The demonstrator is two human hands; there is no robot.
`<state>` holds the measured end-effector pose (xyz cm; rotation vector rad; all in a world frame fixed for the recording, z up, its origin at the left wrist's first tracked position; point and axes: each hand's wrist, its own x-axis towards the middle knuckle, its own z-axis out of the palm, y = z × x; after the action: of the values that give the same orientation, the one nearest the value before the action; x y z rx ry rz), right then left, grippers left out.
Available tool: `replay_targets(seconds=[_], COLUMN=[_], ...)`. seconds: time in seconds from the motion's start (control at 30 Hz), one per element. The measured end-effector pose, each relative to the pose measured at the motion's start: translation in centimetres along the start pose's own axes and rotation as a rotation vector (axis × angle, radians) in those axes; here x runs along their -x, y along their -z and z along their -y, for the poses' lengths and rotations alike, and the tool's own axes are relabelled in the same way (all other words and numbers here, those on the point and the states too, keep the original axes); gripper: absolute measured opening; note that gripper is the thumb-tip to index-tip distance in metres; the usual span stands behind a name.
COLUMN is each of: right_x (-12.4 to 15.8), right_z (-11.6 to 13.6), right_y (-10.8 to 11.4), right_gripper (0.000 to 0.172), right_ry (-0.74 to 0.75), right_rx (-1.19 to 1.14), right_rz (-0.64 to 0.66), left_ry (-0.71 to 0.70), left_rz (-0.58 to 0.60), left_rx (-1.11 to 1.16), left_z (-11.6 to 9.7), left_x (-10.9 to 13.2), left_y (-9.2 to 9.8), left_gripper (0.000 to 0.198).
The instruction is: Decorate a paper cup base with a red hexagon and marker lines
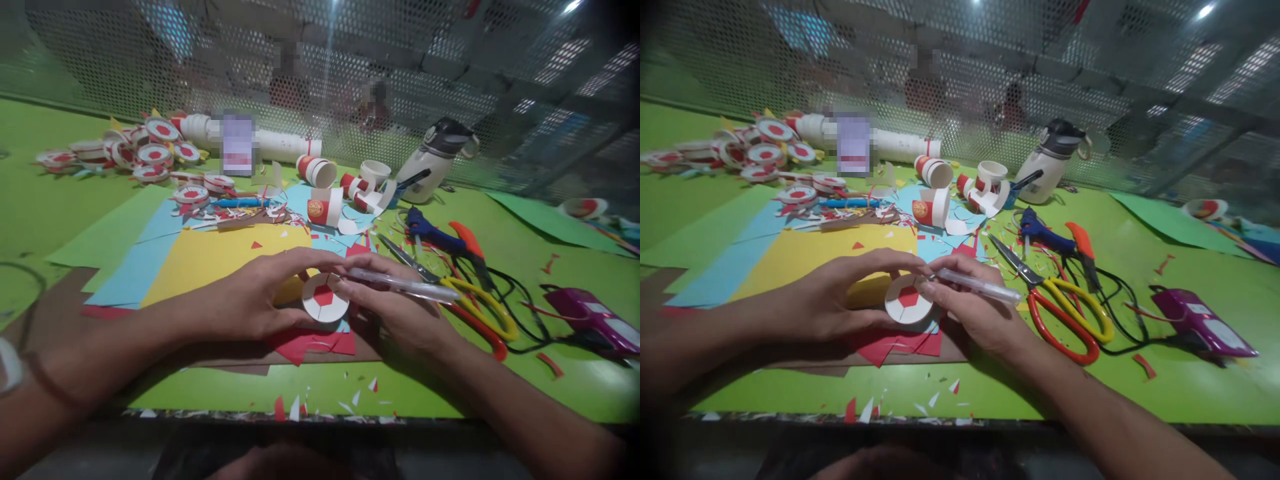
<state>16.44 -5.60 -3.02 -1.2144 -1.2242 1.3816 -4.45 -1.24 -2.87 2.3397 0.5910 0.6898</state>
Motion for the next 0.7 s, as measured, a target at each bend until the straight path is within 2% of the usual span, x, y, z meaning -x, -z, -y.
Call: replay_targets(seconds=[0.17,0.33,0.43,0.57,0.7], right_x=[-0.2,-0.2,-0.2,-0.2,-0.3], right_z=[-0.5,-1.1,-1.2,-0.8,-0.3], right_y=[-0.3,-0.8,-0.6,0.3,1.0], right_gripper=[0.022,0.028,0.026,0.021,0.019], right_ry=[-0.001,0.032,0.066,0.092,0.126], right_rx=[-0.104,-0.161,-0.097,0.028,-0.048], right_rz=[-0.029,0.01,0.012,-0.048,-0.1], left_ry=[-0.07,-0.065,-0.032,0.112,0.216], left_rz=[-0.224,-0.274,-0.235,-0.093,-0.002], left_rx=[-0.067,-0.098,-0.092,-0.089,-0.104], left_z=[0.7,1.0,1.0,1.0,0.7], left_x=[-0.2,-0.1,-0.2,-0.3,-0.4], left_y=[-0.9,-1.2,-0.8,-0.2,0.0], left_gripper=[0.05,0.062,0.065,0.066,0.063])
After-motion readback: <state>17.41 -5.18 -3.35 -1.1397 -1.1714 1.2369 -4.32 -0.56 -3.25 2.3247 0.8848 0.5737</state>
